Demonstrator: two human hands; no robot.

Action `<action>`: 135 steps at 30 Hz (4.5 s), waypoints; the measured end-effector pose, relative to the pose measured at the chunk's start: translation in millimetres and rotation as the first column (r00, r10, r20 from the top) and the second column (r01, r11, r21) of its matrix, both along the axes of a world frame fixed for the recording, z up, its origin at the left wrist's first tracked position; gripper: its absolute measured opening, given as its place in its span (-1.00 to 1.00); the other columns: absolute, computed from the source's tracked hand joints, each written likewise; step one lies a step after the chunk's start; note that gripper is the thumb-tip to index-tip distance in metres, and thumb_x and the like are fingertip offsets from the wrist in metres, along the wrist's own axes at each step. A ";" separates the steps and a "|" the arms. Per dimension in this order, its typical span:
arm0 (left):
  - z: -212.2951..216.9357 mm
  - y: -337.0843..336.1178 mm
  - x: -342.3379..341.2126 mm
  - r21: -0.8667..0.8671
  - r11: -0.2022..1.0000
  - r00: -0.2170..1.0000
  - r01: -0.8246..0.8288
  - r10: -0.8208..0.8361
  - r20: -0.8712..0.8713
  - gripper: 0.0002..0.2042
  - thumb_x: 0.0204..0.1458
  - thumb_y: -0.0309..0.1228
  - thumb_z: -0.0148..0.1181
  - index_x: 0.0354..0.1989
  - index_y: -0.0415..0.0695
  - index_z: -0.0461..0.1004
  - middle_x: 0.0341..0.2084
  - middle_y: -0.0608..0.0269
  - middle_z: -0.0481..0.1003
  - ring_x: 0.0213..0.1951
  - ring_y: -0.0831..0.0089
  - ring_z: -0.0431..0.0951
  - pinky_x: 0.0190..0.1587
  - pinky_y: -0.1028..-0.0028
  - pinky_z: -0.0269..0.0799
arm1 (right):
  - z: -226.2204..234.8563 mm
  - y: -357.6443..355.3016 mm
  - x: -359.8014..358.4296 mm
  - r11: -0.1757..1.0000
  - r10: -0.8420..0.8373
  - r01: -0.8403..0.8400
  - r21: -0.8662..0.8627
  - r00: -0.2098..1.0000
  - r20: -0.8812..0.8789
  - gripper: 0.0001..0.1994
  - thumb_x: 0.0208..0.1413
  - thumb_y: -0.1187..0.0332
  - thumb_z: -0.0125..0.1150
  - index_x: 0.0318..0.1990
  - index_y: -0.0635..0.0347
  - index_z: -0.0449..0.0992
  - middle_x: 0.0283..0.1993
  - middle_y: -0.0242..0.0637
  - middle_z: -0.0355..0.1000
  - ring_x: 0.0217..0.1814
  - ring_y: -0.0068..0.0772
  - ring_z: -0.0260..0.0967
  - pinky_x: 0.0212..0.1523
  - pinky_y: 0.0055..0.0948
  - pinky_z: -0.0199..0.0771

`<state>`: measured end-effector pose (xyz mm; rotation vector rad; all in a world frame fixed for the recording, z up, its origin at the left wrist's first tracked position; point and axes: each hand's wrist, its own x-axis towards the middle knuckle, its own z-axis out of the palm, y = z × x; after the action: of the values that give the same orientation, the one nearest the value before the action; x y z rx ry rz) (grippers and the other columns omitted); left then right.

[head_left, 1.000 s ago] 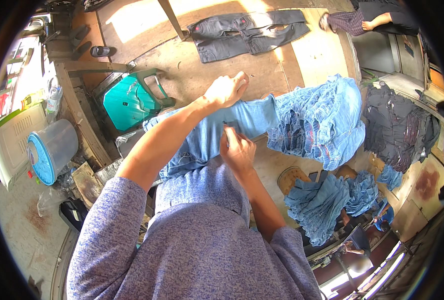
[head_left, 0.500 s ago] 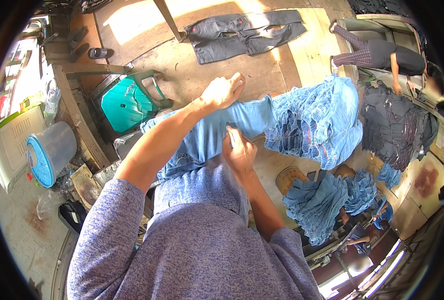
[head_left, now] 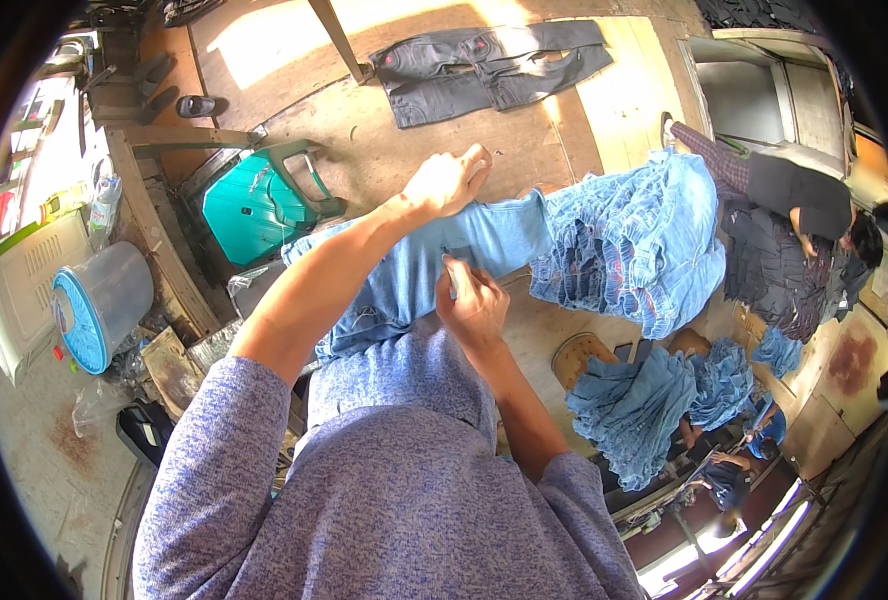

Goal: The person uses a red-handled tool to scrape a black board, then picks up a pair of light blue jeans and scrapes the fabric surface with a small white tool. The person works on the jeans while standing at a cluttered workbench in a workshop.

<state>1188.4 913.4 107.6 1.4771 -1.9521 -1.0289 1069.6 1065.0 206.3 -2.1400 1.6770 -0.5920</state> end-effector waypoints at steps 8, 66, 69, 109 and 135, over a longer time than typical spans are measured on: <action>-1.8 1.1 -0.7 0.001 1.000 1.000 -0.007 0.007 -0.008 -0.83 0.35 -0.24 0.16 0.00 0.01 0.45 -0.68 -0.04 0.54 -0.55 -0.11 0.62 -0.43 0.02 0.54 | -2.3 -1.1 -2.7 1.000 -0.004 0.004 0.026 1.000 -0.001 -0.84 0.10 0.52 0.32 -0.15 0.15 0.64 -0.51 -0.22 0.61 -0.50 -0.19 0.58 -0.49 -0.26 0.56; 112.2 208.8 123.0 0.899 0.291 0.175 0.326 0.917 -0.360 -0.41 0.06 -0.60 0.34 0.31 -0.44 0.36 0.13 -0.20 0.58 0.12 -0.08 0.64 0.27 -0.11 0.54 | 38.3 33.9 1.6 0.470 -0.773 0.115 0.875 0.532 0.345 -0.63 0.27 0.08 0.44 -0.28 0.00 0.32 -0.45 -0.56 0.18 -0.59 -0.69 0.20 -0.64 -0.58 0.33; 113.5 206.8 129.9 0.914 0.270 0.190 0.304 0.923 -0.336 -0.49 0.09 -0.61 0.35 0.25 -0.42 0.43 0.10 -0.15 0.61 0.10 -0.03 0.66 0.24 -0.10 0.57 | 45.4 29.0 25.1 0.418 -0.727 0.160 0.894 0.649 0.223 -0.56 0.20 -0.06 0.48 -0.27 0.08 0.42 -0.49 -0.45 0.43 -0.57 -0.67 0.29 -0.66 -0.56 0.32; 99.2 207.0 159.9 0.865 0.288 0.189 0.411 0.901 -0.391 -0.61 0.25 -0.46 0.29 0.22 -0.31 0.49 0.11 -0.06 0.62 0.10 0.09 0.68 0.21 0.02 0.63 | 57.9 27.1 63.2 0.725 -0.513 0.268 0.635 0.825 0.237 -0.63 0.47 0.01 0.11 0.02 0.14 0.31 -0.31 -0.02 0.61 -0.21 0.09 0.64 -0.18 0.02 0.57; 122.1 210.6 130.8 0.923 0.380 -0.021 -0.063 0.924 -0.382 -0.78 0.32 -0.42 0.30 0.03 -0.27 0.59 -0.09 0.10 0.67 -0.12 0.29 0.72 -0.03 0.26 0.71 | 106.7 1.0 115.3 0.988 0.139 -0.117 0.103 0.958 -0.251 -0.86 0.14 0.20 0.42 -0.32 0.00 0.75 -0.30 -0.42 0.63 -0.13 -0.25 0.49 -0.06 -0.15 0.41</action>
<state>1319.1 1123.9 229.6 1.1727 0.1925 -1.6860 1184.9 1066.1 313.1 -2.3199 1.6394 -0.2057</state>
